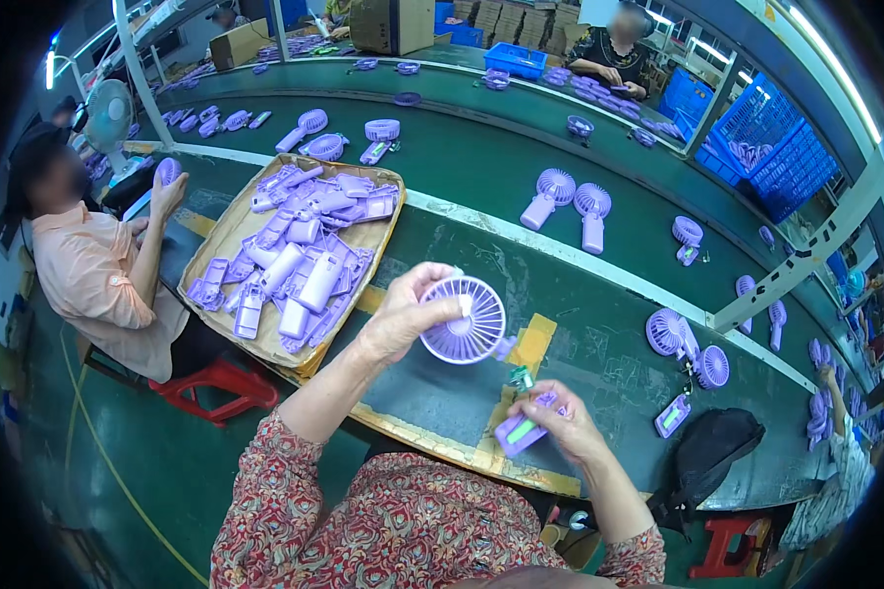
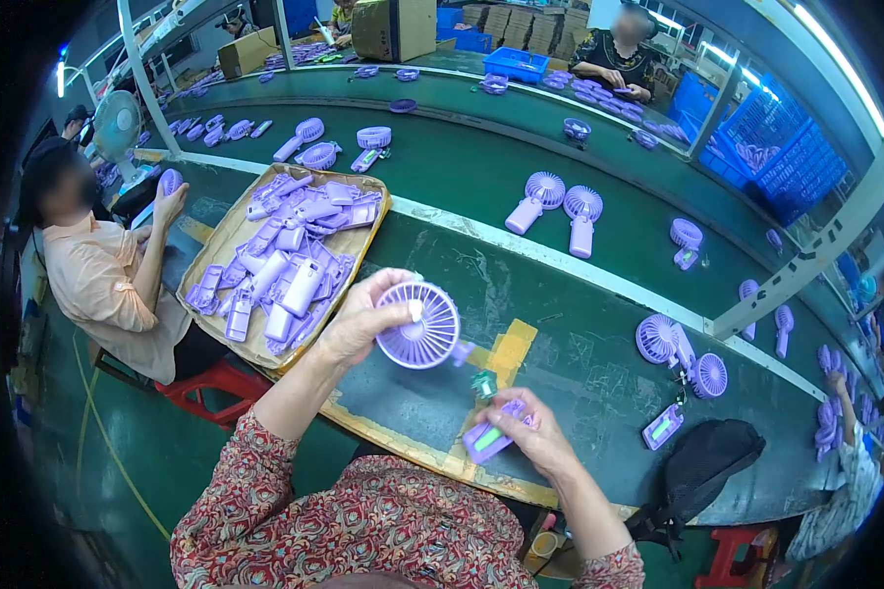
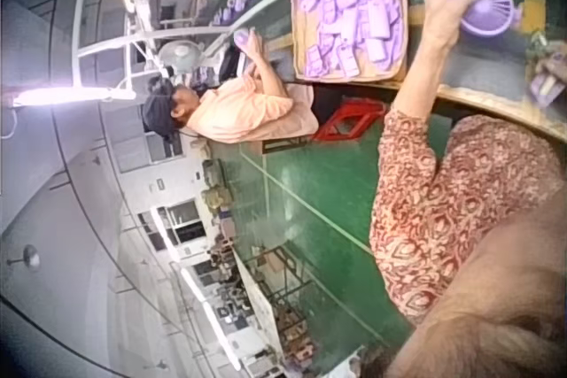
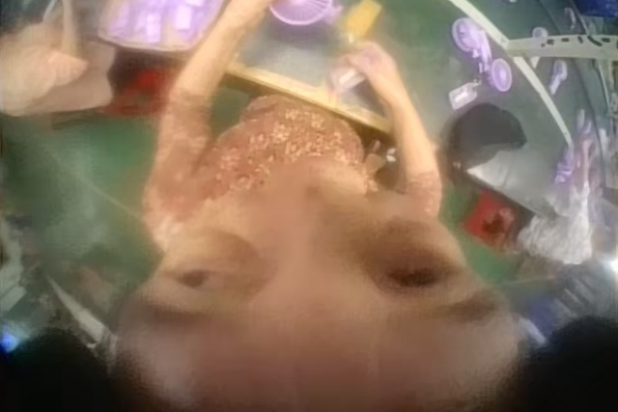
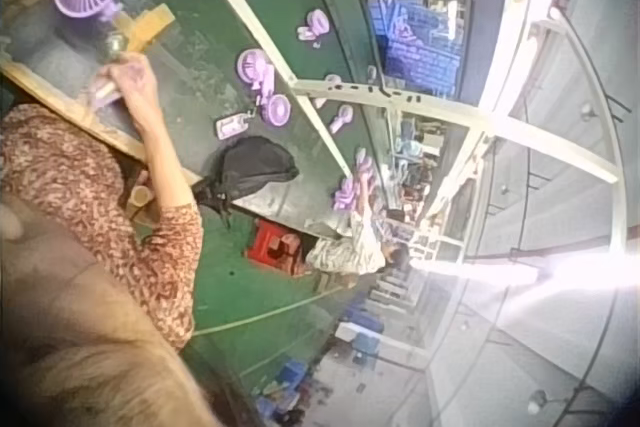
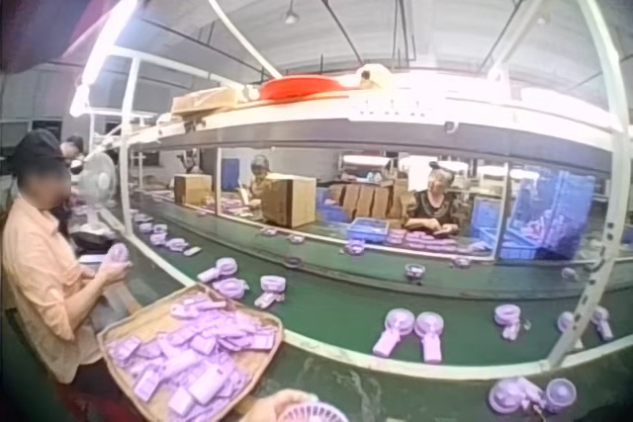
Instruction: Manually assemble components of small portable handheld fans on a production line.
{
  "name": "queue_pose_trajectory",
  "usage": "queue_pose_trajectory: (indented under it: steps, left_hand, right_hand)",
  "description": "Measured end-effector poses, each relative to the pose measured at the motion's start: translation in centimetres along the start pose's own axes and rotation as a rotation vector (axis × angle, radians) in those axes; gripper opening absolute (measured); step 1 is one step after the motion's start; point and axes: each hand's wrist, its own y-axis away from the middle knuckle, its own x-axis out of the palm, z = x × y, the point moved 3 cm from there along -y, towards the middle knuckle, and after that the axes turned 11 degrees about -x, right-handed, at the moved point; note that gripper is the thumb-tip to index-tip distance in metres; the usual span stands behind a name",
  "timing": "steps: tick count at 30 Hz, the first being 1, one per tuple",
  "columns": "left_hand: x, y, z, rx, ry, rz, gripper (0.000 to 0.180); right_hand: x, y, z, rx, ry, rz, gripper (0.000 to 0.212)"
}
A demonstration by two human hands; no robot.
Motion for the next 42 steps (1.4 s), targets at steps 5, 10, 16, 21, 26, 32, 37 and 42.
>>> queue_pose_trajectory:
  steps: [5, 10, 16, 21, 26, 32, 37, 42]
  left_hand:
    - [0.3, -0.8, 1.3, 0.058, 0.087, -0.081, 0.050]
    - [2.8, 0.6, 0.8, -0.019, 0.070, 0.149, 0.048]
    - [5.0, 0.2, 1.7, -0.013, -0.127, 0.188, 0.052]
    - [5.4, -0.9, 3.6, -0.040, -0.211, 0.108, 0.051]
    - [5.0, -1.2, 4.2, -0.098, -0.298, 0.101, 0.049]
    - [5.2, -2.0, 4.4, -0.190, -0.320, 0.163, 0.047]
    - [5.2, -2.7, 4.9, -0.237, -0.312, 0.211, 0.048]
    - [4.9, -3.1, 5.0, -0.196, -0.314, 0.184, 0.046]
  right_hand:
    - [1.5, 1.8, -2.7, 0.175, -0.618, -0.233, 0.032]
    - [0.2, 0.9, -4.5, 0.257, -0.650, -0.274, 0.036]
    - [1.5, 0.7, -2.1, 0.296, -0.281, -0.072, 0.030]
    - [2.0, 1.7, -1.9, 0.224, -0.223, -0.106, 0.027]
    - [2.5, 2.0, -1.4, 0.166, -0.256, -0.180, 0.027]
    - [2.6, 1.9, -1.7, 0.102, -0.213, -0.155, 0.029]
    - [2.5, 1.6, -1.6, 0.114, -0.143, -0.144, 0.029]
    - [1.6, 1.7, -2.8, 0.089, -0.310, -0.259, 0.025]
